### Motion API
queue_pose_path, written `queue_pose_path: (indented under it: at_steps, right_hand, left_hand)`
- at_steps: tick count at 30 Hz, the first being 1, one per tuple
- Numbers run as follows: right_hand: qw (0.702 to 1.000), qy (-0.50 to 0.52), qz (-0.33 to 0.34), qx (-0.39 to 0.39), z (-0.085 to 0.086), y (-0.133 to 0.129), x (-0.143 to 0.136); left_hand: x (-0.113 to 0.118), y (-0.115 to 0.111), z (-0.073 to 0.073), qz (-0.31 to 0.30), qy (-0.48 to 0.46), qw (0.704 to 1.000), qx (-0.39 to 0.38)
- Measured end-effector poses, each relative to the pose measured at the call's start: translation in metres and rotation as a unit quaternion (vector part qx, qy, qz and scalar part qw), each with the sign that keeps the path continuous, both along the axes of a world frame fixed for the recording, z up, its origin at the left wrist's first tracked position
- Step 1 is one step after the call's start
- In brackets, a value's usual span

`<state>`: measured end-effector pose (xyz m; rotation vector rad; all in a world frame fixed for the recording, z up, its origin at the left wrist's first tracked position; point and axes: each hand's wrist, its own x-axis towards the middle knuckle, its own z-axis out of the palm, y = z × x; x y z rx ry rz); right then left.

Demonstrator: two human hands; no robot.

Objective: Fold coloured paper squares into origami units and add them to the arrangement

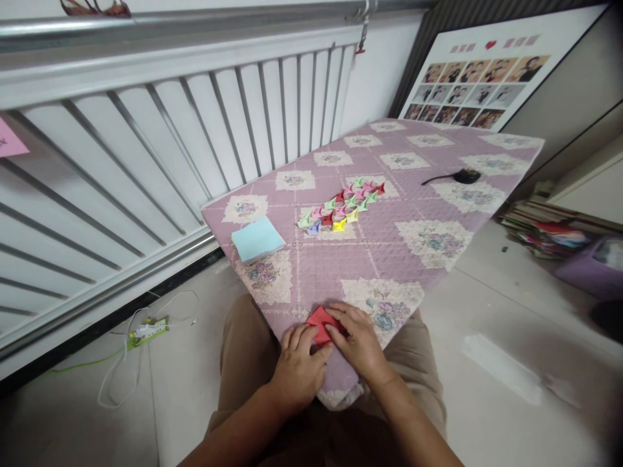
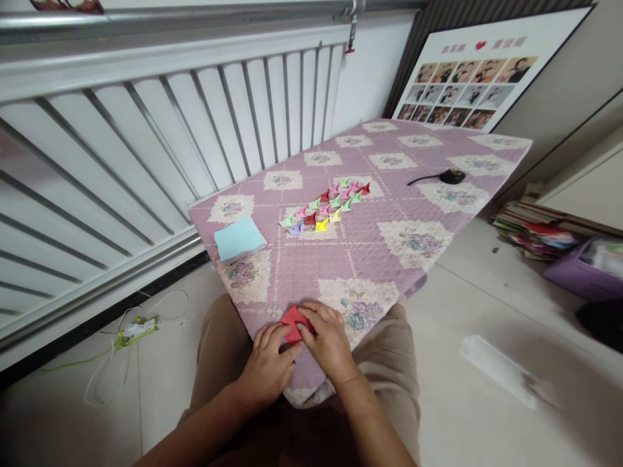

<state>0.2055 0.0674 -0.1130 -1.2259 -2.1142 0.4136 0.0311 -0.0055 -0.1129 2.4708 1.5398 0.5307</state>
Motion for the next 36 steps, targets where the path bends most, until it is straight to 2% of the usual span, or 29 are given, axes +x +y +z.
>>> queue_pose_path:
  at_steps: [7,12,17,20,24,27,31,36]
  right_hand:
    - [0.999,0.017,-0.001,-0.028,-0.002,0.001,0.002]
    - [0.998,-0.009,0.002,-0.057,-0.001,0.003,0.001]
    - [0.997,-0.027,0.010,-0.067,0.001,0.004,0.003]
    - [0.997,-0.034,0.014,-0.066,0.001,0.004,0.003]
    - [0.997,-0.042,0.016,-0.056,0.000,0.005,0.002]
    - [0.998,-0.044,0.017,-0.051,0.000,0.004,0.002]
    - [0.998,-0.038,0.016,-0.044,-0.001,0.003,0.003]
    - [1.000,0.011,0.029,0.001,-0.005,0.003,0.006]
  left_hand:
    - [0.000,0.000,-0.001,-0.001,-0.003,1.000,-0.001]
    - [0.002,0.000,0.000,0.003,-0.007,1.000,0.002]
    - [-0.002,0.002,0.003,0.009,-0.049,0.999,-0.002]
    - [-0.006,0.010,0.003,0.033,-0.105,0.994,-0.015]
    - [-0.008,0.028,0.003,0.110,-0.155,0.982,-0.014]
    - [-0.008,0.042,0.006,0.138,-0.127,0.982,-0.038]
    - [-0.009,0.052,0.010,0.104,-0.071,0.989,-0.072]
    - [-0.013,0.049,0.009,0.076,-0.035,0.995,-0.052]
